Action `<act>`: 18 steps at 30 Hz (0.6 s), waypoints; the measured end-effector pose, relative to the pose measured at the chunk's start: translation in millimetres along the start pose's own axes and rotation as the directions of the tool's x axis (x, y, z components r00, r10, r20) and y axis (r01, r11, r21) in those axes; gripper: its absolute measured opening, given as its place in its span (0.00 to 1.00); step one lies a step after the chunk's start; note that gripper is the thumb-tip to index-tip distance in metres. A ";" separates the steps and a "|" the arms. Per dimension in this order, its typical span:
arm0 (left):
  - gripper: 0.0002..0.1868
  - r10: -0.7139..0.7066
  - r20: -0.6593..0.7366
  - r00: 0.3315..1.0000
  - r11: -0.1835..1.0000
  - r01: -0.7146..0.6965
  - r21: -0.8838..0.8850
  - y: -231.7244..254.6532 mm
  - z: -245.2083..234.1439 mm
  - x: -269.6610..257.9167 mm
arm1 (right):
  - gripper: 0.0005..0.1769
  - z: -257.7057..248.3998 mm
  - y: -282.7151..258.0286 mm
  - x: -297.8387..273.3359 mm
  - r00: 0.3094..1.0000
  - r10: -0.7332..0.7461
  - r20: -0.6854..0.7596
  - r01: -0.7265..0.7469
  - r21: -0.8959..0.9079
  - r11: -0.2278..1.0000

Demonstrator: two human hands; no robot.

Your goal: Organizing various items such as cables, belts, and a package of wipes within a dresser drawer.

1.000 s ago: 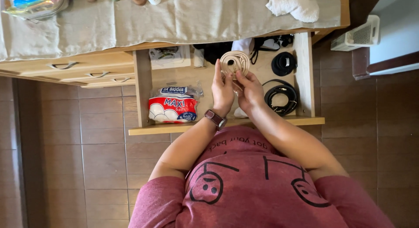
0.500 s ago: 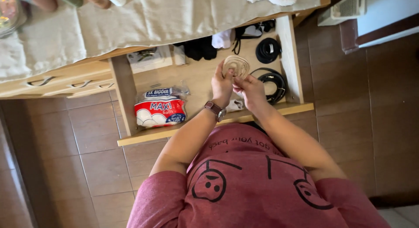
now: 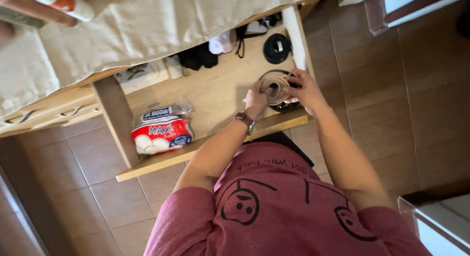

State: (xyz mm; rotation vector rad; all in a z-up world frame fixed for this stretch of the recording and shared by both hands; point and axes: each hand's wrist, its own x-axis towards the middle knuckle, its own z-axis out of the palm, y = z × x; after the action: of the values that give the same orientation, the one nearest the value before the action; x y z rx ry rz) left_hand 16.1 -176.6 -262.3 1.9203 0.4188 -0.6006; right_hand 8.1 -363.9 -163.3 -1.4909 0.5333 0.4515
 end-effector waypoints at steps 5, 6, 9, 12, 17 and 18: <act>0.20 -0.026 0.053 0.998 0.979 0.015 0.205 -25.1 31.9 24.9 | 0.34 -30.9 38.0 27.5 0.997 0.070 0.023 -0.064 -0.209 0.976; 0.18 -0.040 0.043 0.998 0.979 0.031 0.202 -33.2 39.1 31.5 | 0.31 -33.7 42.5 32.6 0.997 0.074 0.028 -0.062 -0.290 0.955; 0.20 -0.010 0.007 1.000 0.983 0.008 0.186 -35.7 50.8 39.3 | 0.23 -42.3 62.0 66.2 0.999 -0.046 0.027 0.053 -0.640 0.767; 0.20 0.038 -0.018 0.999 0.954 -0.031 0.299 -32.6 61.3 44.2 | 0.19 -30.0 53.1 52.1 0.997 -0.076 0.006 0.043 -0.874 0.484; 0.23 0.042 -0.020 0.999 0.916 -0.031 0.401 -28.6 68.1 46.5 | 0.20 -22.5 55.9 44.3 0.993 -0.108 0.039 0.076 -0.930 0.360; 0.24 0.036 -0.026 0.999 0.902 -0.022 0.431 -25.2 68.1 45.4 | 0.23 -20.5 58.4 47.8 0.991 -0.120 0.067 0.100 -0.949 0.300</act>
State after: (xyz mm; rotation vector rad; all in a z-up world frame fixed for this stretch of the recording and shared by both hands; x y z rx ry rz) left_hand 24.5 -227.7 -330.4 2.3582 0.2921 -0.6842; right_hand 11.1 -384.2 -238.7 -2.7073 0.0961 0.7098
